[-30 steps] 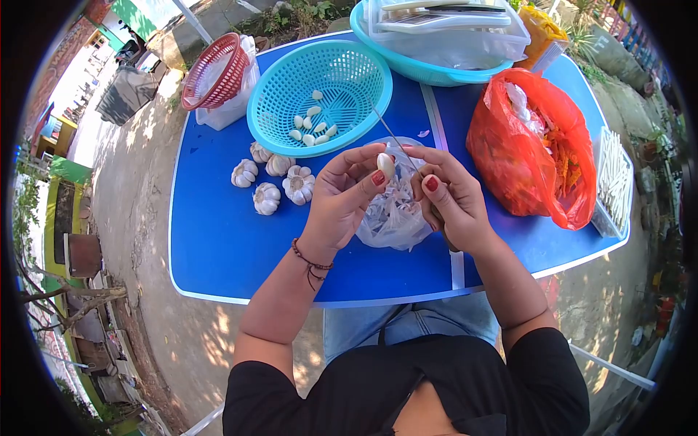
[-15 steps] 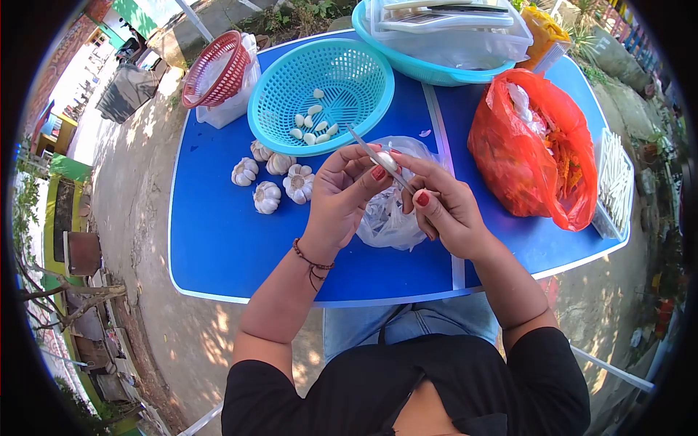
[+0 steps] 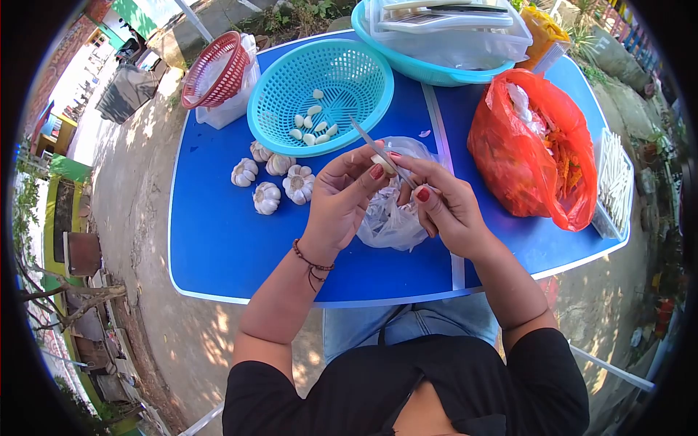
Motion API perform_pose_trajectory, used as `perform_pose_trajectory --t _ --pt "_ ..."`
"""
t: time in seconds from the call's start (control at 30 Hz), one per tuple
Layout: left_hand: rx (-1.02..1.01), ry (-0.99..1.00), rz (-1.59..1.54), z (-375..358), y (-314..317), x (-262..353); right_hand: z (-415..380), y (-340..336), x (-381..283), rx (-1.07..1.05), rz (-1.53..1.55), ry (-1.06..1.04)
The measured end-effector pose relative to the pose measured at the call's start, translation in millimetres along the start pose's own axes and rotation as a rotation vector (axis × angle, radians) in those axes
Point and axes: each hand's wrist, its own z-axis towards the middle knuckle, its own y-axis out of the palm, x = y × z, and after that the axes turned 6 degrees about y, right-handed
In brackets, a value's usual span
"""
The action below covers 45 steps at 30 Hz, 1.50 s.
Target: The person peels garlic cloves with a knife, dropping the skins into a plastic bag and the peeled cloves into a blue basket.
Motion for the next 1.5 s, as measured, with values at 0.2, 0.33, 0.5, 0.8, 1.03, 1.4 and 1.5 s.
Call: perform_pose_trajectory --t 0.2,0.33,0.5,0.8,1.03,1.4,1.5 --pt "-0.022 0.040 0.112 0.8 2.3 2.7 -2.7 2.1 -4.1 -0.052 0.185 0.055" --pt "-0.023 0.041 0.098 2.2 -3.6 1.3 -0.2 -2.4 0.8 -0.076 0.199 0.065" --pt "0.007 0.065 0.121 2.0 -2.5 0.9 -0.9 -0.3 -2.4 -0.097 0.271 0.085" --pt "-0.003 0.080 0.154 0.5 -1.7 0.5 -0.2 -2.4 1.6 -0.088 0.272 0.084" --pt "0.018 0.029 0.084 1.8 0.3 3.6 0.0 -2.1 0.5 -0.076 0.247 0.111" --pt "-0.035 0.066 0.108 2.1 -5.2 0.7 0.0 -3.2 1.1 -0.078 0.203 0.120" --pt "-0.023 0.074 0.124 1.8 -3.4 1.0 -0.6 -1.4 0.1 -0.070 0.198 0.082"
